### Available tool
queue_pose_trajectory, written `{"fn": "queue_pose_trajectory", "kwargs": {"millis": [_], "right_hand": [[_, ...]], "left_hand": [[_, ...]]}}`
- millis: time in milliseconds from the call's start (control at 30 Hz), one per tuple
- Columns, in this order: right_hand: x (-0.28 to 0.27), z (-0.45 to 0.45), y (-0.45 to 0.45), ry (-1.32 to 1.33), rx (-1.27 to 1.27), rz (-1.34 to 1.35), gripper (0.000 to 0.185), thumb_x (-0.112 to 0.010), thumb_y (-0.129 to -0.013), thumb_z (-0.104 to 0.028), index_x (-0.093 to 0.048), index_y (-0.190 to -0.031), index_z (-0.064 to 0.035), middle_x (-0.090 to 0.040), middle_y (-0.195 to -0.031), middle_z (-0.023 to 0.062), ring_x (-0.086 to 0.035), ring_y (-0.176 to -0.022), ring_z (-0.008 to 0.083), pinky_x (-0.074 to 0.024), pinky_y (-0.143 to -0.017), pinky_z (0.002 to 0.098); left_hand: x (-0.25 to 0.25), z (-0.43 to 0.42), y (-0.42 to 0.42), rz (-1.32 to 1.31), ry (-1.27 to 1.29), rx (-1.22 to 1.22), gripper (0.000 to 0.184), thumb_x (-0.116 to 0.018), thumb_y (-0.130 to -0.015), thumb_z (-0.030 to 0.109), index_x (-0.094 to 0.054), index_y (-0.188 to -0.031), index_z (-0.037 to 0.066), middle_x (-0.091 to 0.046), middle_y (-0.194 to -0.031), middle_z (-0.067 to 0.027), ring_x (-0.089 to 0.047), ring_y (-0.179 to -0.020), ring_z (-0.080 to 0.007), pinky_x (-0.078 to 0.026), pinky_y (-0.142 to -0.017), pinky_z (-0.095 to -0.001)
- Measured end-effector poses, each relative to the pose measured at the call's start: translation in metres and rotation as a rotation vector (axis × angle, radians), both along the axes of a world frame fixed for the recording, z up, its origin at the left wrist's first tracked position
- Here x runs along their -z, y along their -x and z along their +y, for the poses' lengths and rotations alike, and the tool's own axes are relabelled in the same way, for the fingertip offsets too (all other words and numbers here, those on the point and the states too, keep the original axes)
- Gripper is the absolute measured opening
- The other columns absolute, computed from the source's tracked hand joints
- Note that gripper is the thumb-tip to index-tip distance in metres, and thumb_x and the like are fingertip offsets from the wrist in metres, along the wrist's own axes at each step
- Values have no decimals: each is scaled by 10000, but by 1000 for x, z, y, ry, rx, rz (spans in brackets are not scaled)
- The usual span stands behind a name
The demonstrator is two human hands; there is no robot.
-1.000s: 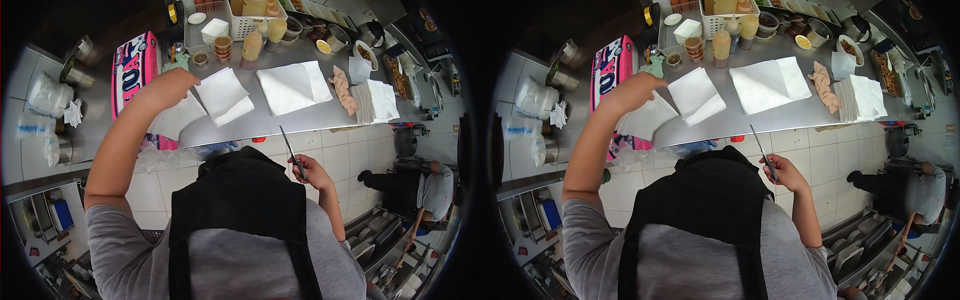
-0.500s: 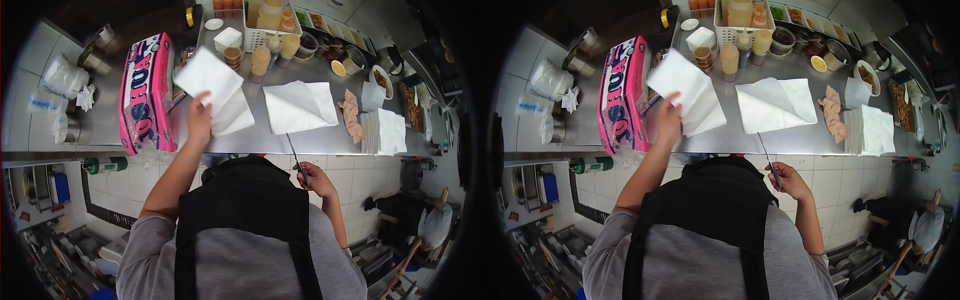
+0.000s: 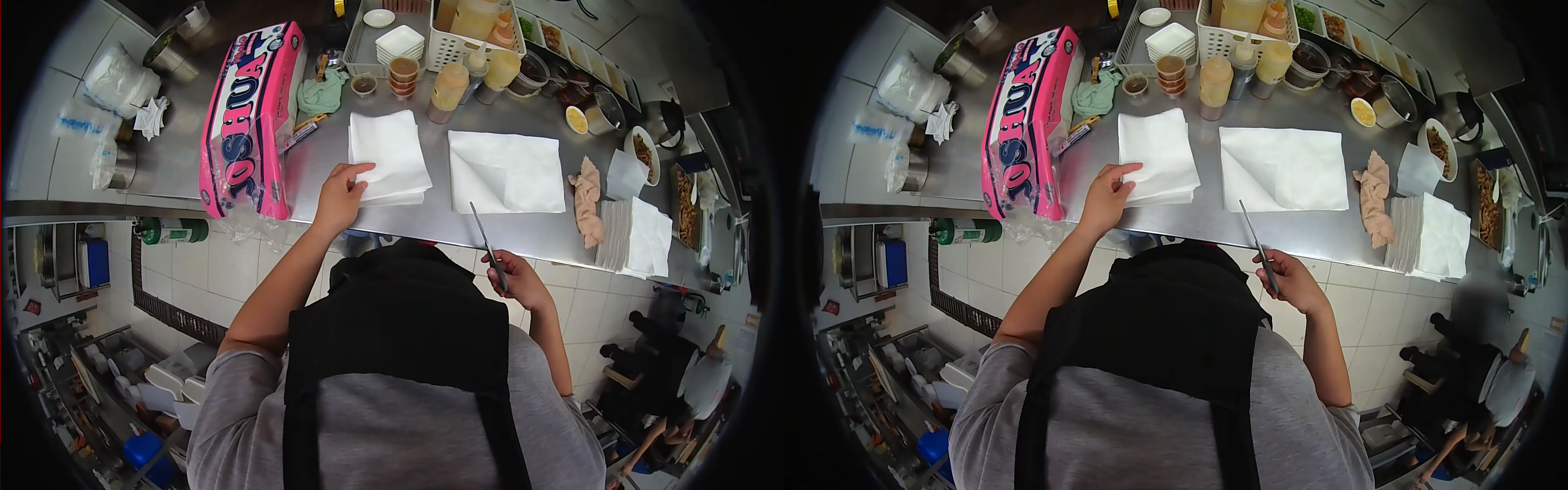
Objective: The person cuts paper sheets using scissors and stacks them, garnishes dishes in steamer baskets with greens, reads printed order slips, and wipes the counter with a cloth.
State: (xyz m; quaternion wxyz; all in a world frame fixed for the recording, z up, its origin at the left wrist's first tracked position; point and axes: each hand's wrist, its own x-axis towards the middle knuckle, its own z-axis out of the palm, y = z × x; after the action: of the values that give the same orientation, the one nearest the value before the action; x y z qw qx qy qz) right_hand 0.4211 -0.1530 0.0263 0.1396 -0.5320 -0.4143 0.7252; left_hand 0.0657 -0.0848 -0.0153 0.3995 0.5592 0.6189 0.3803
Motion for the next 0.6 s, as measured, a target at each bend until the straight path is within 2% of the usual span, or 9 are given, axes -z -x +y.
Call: {"fn": "queue_pose_trajectory", "kwargs": {"millis": [200,267,533,600], "right_hand": [[-4,-15,8,-18,35,-4,214,-611,-910,-176,-548,-1088,-76,-462,-593,-62,-397,-476,22,-265,-420,189],[-13,-23,14,3,83,-20,216,-615,-907,-169,-550,-1088,-71,-471,-598,-61,-394,-475,22,-262,-419,191],[-16,-61,19,27,168,-58,222,-621,-900,-165,-558,-1096,-81,-497,-624,-54,-419,-482,28,-282,-425,184],[-12,-68,21,48,187,-49,223,-624,-898,-168,-559,-1094,-83,-502,-632,-54,-424,-483,30,-285,-426,182]], "left_hand": [[-1,-1,13,-9,26,103,335,-563,-854,-22,-635,-1159,98,-500,-959,-35,-413,-688,-92,-383,-657,-222],[-3,-1,16,-7,13,99,331,-572,-830,-27,-652,-1123,105,-526,-932,-59,-459,-701,-139,-410,-671,-248],[-3,-4,33,-30,40,190,327,-554,-839,-35,-652,-1120,99,-517,-933,-44,-433,-703,-129,-397,-678,-236],[-3,-3,34,-59,24,229,321,-535,-867,-25,-629,-1154,83,-477,-933,-19,-372,-691,-90,-353,-662,-212]]}}
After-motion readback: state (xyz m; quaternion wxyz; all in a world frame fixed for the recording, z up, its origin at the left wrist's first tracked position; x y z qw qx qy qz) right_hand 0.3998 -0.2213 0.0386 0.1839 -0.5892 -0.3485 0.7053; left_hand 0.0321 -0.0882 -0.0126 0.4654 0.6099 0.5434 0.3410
